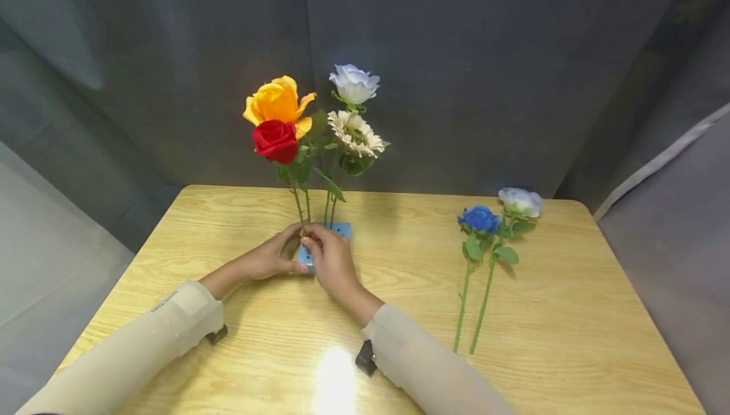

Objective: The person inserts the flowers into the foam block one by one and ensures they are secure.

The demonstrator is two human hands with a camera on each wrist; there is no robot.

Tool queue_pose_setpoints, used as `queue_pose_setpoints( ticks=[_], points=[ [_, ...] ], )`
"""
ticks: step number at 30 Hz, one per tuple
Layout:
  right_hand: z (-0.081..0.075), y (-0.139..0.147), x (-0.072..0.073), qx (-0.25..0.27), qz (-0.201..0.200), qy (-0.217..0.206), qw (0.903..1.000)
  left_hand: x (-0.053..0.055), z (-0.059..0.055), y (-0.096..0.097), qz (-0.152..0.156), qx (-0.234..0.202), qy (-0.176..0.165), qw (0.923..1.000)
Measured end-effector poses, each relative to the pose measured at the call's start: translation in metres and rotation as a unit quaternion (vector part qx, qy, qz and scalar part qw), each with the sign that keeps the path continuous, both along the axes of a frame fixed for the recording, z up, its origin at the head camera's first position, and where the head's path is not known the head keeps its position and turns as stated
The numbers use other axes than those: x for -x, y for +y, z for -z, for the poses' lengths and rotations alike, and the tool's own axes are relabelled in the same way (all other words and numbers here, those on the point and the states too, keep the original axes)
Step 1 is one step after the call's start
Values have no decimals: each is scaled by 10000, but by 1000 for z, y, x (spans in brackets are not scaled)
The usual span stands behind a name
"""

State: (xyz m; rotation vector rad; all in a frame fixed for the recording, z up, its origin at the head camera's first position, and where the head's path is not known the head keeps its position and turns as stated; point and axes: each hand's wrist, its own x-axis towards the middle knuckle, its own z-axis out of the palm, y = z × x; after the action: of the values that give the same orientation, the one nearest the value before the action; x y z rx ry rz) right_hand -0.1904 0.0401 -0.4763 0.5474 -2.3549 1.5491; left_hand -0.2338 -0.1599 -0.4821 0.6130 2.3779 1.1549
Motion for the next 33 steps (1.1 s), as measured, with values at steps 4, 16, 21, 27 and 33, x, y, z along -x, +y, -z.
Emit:
queue_pose_setpoints(
  ticks=[4,16,21,27,33],
  points=[
    [0,0,-1,102,-100,-112,9998,-1,1,0,-16,24,14,10000],
    [-2,-1,1,318,-257,-64,9991,0,3,-1,107,31,115,9999],
    [-4,-2,1,466,-244,32,9986,1,4,-1,92,68,144,9998],
    [-8,-2,1,516,-159,-27,9985,1,2,-2,51,104,91,9999],
    [-9,-2,3,544,-88,-194,9983,2,3,-1,111,92,124,9998]
  ],
)
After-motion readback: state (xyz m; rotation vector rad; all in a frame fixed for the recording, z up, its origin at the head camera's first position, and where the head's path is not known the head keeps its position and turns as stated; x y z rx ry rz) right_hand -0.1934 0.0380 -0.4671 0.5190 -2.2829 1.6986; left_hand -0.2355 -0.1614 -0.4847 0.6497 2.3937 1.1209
